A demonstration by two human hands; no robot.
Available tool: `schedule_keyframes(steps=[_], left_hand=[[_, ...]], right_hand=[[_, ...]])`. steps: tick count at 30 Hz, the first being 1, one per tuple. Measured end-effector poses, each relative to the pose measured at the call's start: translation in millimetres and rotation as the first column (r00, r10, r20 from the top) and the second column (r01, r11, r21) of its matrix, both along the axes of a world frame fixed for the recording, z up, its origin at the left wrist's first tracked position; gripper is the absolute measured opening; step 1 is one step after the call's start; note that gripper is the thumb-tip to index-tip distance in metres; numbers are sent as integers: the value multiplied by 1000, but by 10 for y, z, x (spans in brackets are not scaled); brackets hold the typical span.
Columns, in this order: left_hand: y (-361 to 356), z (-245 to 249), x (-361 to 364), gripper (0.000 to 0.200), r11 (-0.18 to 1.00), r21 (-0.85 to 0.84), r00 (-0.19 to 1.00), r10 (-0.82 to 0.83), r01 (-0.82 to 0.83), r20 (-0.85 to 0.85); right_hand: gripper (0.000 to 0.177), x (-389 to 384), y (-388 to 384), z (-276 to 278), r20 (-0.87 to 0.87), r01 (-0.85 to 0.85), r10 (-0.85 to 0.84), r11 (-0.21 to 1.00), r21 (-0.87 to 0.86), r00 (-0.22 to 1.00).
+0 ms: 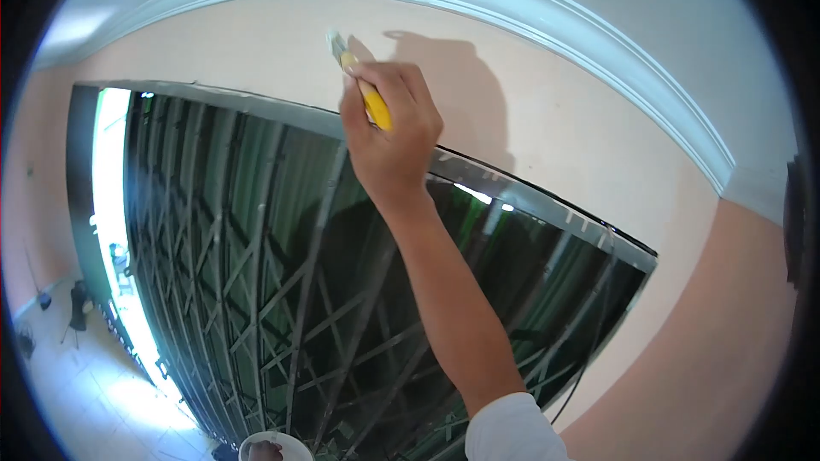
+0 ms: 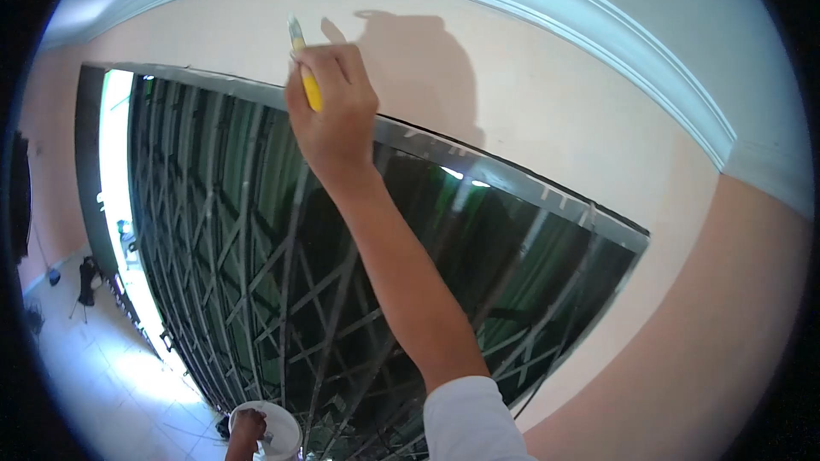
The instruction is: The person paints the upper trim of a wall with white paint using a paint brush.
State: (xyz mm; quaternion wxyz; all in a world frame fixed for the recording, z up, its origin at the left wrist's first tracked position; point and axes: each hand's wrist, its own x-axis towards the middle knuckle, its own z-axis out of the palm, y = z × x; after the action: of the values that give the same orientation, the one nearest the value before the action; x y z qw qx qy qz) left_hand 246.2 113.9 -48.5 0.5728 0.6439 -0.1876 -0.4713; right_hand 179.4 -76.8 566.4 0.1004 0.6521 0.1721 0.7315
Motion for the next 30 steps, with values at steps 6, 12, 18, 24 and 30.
schedule_keyframes(steps=[6, 12, 18, 24, 30], left_hand=[[180, -479, 263, 19, 942, 256, 102, -283, 217, 954], [187, -724, 378, 14, 989, -39, 505, -40, 144, 862], [220, -903, 329, 6, 996, 64, 717, -94, 69, 691], [291, 128, 166, 11, 942, 288, 973, 118, -173, 198], [128, -1091, 338, 22, 994, -91, 926, 86, -56, 368]], right_hand=[[13, 50, -302, 245, 56, 94, -92, 995, -31, 994], [13, 244, -690, 914, 152, 109, -103, 994, -31, 983], [15, 162, -822, 1120, 183, 142, -156, 986, 85, 971], [19, -599, -694, 951, 357, 280, -291, 956, 83, 888], [17, -726, -618, 924, 440, 477, -436, 878, 19, 785]])
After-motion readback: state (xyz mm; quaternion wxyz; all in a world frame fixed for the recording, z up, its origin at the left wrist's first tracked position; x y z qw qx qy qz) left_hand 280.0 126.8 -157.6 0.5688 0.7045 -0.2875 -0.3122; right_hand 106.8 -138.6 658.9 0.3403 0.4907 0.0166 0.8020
